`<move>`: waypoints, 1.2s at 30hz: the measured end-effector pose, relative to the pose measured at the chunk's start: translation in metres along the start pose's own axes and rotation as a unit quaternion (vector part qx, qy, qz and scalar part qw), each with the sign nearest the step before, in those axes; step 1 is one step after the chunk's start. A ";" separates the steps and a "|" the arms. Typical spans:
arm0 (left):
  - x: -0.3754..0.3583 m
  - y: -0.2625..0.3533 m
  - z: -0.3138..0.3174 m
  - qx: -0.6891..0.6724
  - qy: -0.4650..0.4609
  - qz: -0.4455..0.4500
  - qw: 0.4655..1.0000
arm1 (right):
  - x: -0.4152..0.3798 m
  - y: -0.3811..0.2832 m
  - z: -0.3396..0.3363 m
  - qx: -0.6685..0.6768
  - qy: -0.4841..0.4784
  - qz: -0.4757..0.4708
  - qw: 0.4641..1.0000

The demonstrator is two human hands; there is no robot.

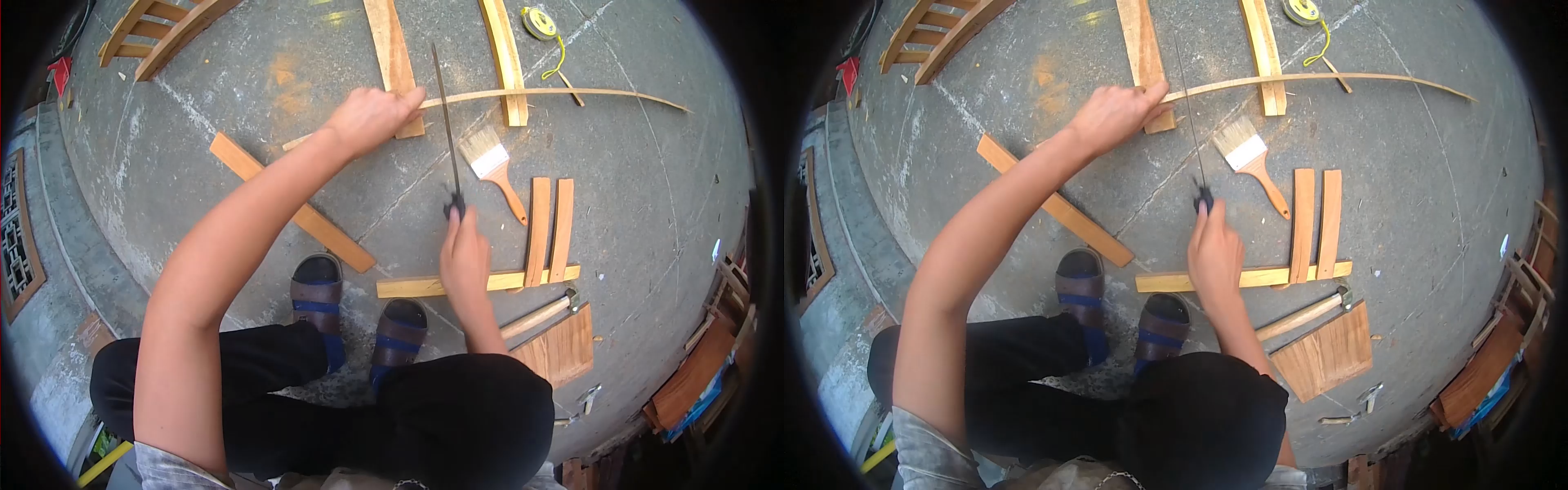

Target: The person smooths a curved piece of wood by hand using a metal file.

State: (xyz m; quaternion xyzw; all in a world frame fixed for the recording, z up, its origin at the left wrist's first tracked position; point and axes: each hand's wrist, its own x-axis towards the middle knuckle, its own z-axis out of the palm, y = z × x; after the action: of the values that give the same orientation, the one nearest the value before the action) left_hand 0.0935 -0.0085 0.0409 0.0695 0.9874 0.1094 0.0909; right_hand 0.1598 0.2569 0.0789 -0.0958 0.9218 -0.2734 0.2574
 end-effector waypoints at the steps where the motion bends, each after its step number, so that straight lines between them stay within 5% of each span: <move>1: -0.002 0.000 0.000 0.009 0.015 -0.006 1.000 | -0.014 0.010 0.004 0.019 0.000 0.012 1.000; 6: -0.017 0.024 -0.014 -0.035 0.005 -0.114 0.993 | -0.050 0.041 0.010 0.098 0.014 0.036 0.994; 9: -0.029 0.022 0.010 -0.049 0.158 -0.095 0.982 | -0.063 0.050 0.013 0.102 0.014 0.048 0.994; 15: -0.038 0.019 0.009 -0.174 0.109 -0.146 0.968 | -0.065 0.043 0.023 0.088 0.048 0.011 0.995; 18: -0.022 0.024 0.016 -0.220 0.178 -0.207 0.936 | -0.060 0.045 0.026 0.090 0.056 -0.045 0.993; 21: 0.009 0.033 0.020 -0.123 0.228 -0.249 0.933 | -0.054 0.032 0.017 0.095 0.020 -0.006 0.995; 24: 0.037 0.030 0.020 -0.164 0.215 -0.309 0.912 | -0.045 0.030 0.022 0.094 0.089 -0.040 0.991; 27: 0.053 0.030 0.034 -0.158 0.273 -0.326 0.891 | -0.051 0.032 0.009 0.000 0.058 -0.051 0.997; 36: 0.057 0.028 0.033 -0.145 0.157 -0.344 0.914 | -0.031 0.002 -0.025 -0.023 0.019 -0.027 0.999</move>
State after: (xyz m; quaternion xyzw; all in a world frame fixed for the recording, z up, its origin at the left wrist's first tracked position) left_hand 0.0481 0.0343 0.0062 -0.3062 0.9251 0.2233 -0.0241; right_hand 0.1731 0.2793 0.1087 -0.1219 0.9297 -0.2604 0.2304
